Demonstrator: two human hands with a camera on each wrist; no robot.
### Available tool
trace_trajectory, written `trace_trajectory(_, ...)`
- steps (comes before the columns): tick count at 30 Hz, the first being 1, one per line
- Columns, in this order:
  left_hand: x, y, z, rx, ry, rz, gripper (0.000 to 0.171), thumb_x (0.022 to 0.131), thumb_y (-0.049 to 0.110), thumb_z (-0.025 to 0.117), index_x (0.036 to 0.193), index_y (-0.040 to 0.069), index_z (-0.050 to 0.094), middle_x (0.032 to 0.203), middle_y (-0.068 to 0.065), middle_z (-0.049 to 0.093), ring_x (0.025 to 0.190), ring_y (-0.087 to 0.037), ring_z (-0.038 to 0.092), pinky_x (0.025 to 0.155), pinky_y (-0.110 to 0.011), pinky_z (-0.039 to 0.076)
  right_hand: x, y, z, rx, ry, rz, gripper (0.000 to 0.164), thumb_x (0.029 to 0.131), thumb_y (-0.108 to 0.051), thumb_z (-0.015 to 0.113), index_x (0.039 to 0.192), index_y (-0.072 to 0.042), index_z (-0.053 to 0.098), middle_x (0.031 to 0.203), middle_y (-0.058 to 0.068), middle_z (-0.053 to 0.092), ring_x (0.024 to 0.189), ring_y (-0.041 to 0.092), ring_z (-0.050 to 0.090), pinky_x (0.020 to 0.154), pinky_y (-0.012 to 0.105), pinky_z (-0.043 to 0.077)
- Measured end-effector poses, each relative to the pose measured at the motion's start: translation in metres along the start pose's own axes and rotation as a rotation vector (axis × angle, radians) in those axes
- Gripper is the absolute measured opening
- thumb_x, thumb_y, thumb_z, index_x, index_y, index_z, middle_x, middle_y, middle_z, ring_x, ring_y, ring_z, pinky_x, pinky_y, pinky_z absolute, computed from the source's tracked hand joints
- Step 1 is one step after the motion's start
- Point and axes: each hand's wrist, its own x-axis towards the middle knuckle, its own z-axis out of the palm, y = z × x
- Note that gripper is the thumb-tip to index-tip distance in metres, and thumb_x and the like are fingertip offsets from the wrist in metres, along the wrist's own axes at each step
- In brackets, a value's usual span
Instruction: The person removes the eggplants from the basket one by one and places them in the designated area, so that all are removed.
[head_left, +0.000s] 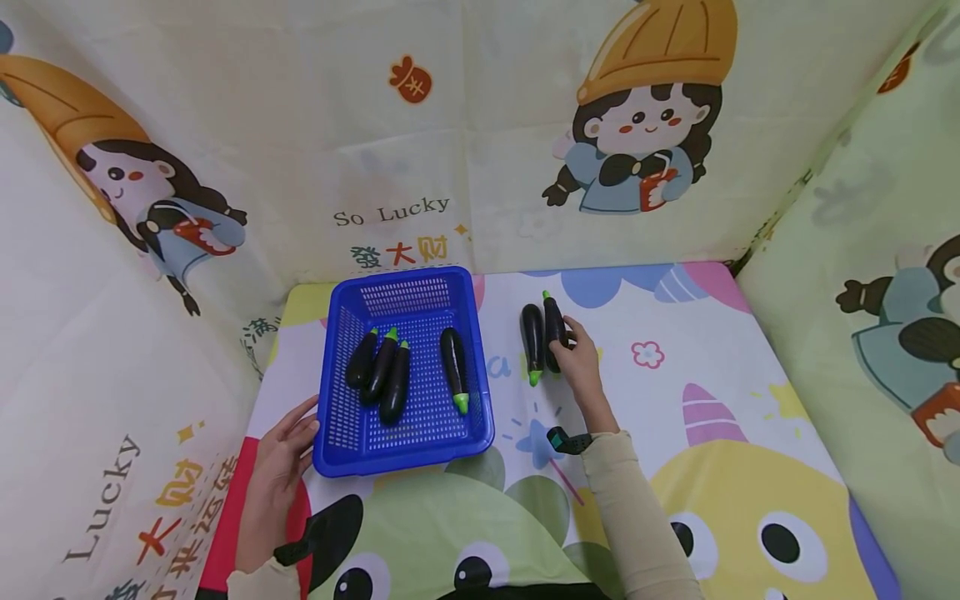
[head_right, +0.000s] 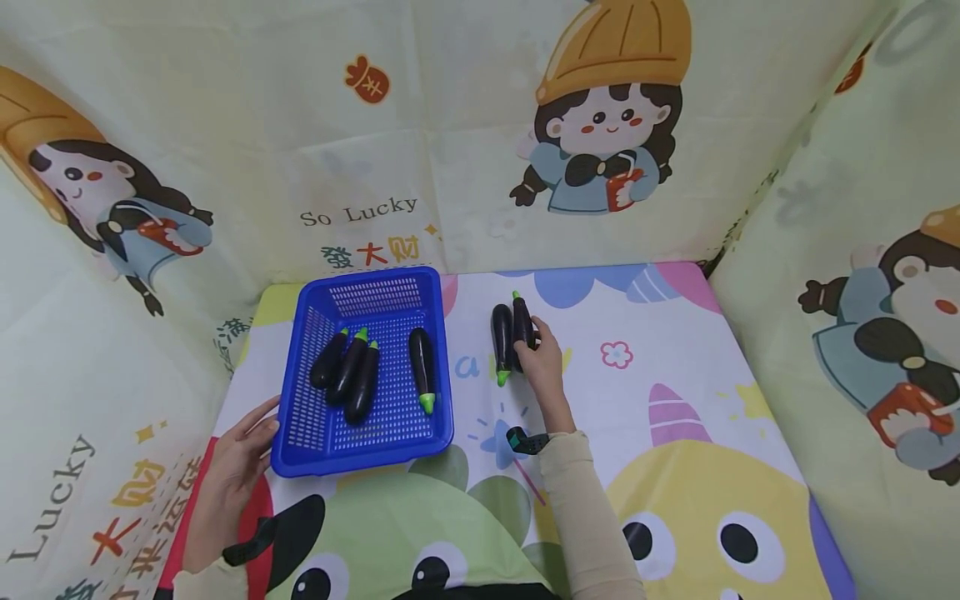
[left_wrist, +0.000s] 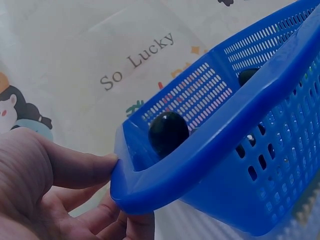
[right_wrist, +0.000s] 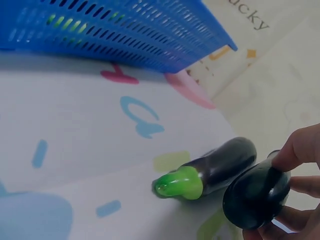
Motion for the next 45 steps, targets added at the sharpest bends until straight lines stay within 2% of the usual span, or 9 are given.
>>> trace_trajectory(11, -0.001, 0.001, 0.001, -0.012, -0.007, 0.003, 0.059, 0.107, 0.023, 0.057, 0.162, 0.03, 0.039, 0.102, 0.028, 0.073, 0.097, 0.0, 0.075, 0.089, -0.018, 0.06, 0.002, 0.009, 0.002, -0.08, 0.013, -0.03, 0.068, 0.095, -0.015, 0.057, 0.16, -0.012, 0.039, 0.156, 0.024, 0.049, 0.138, 0.041, 0.053, 0.104, 0.054, 0.054)
trace_trajectory(22, -0.002, 0.001, 0.0, -0.023, -0.011, 0.019, 0.059, 0.107, 0.023, 0.057, 0.163, 0.027, 0.039, 0.102, 0.026, 0.074, 0.097, -0.001, 0.075, 0.089, -0.018, 0.06, 0.004, 0.01, 0.003, -0.129, 0.006, -0.033, 0.063, 0.099, -0.016, 0.059, 0.159, -0.008, 0.041, 0.156, 0.024, 0.05, 0.136, 0.042, 0.055, 0.101, 0.054, 0.055)
trace_trajectory(27, -0.001, 0.002, 0.0, -0.034, -0.017, 0.004, 0.059, 0.107, 0.022, 0.057, 0.162, 0.029, 0.039, 0.102, 0.026, 0.074, 0.097, -0.001, 0.075, 0.089, -0.018, 0.06, 0.006, 0.011, 0.003, -0.151, 0.004, -0.027, 0.062, 0.1, -0.018, 0.06, 0.158, -0.007, 0.042, 0.156, 0.023, 0.05, 0.137, 0.041, 0.056, 0.101, 0.053, 0.056)
trace_trajectory(37, -0.001, 0.001, -0.001, -0.035, -0.013, 0.008, 0.059, 0.106, 0.023, 0.058, 0.162, 0.029, 0.039, 0.102, 0.025, 0.074, 0.097, -0.002, 0.076, 0.089, -0.019, 0.06, 0.008, 0.012, 0.001, -0.175, -0.03, -0.044, 0.063, 0.1, -0.02, 0.061, 0.158, -0.004, 0.041, 0.156, 0.024, 0.051, 0.143, 0.043, 0.051, 0.107, 0.055, 0.053)
trace_trajectory(45, -0.001, 0.002, -0.001, -0.012, -0.018, -0.011, 0.06, 0.106, 0.025, 0.057, 0.163, 0.031, 0.038, 0.104, 0.027, 0.073, 0.099, 0.0, 0.074, 0.09, -0.018, 0.059, 0.009, 0.009, 0.0, -0.25, -0.055, -0.039, 0.062, 0.102, -0.021, 0.059, 0.159, -0.004, 0.039, 0.156, 0.029, 0.048, 0.138, 0.046, 0.054, 0.105, 0.055, 0.054)
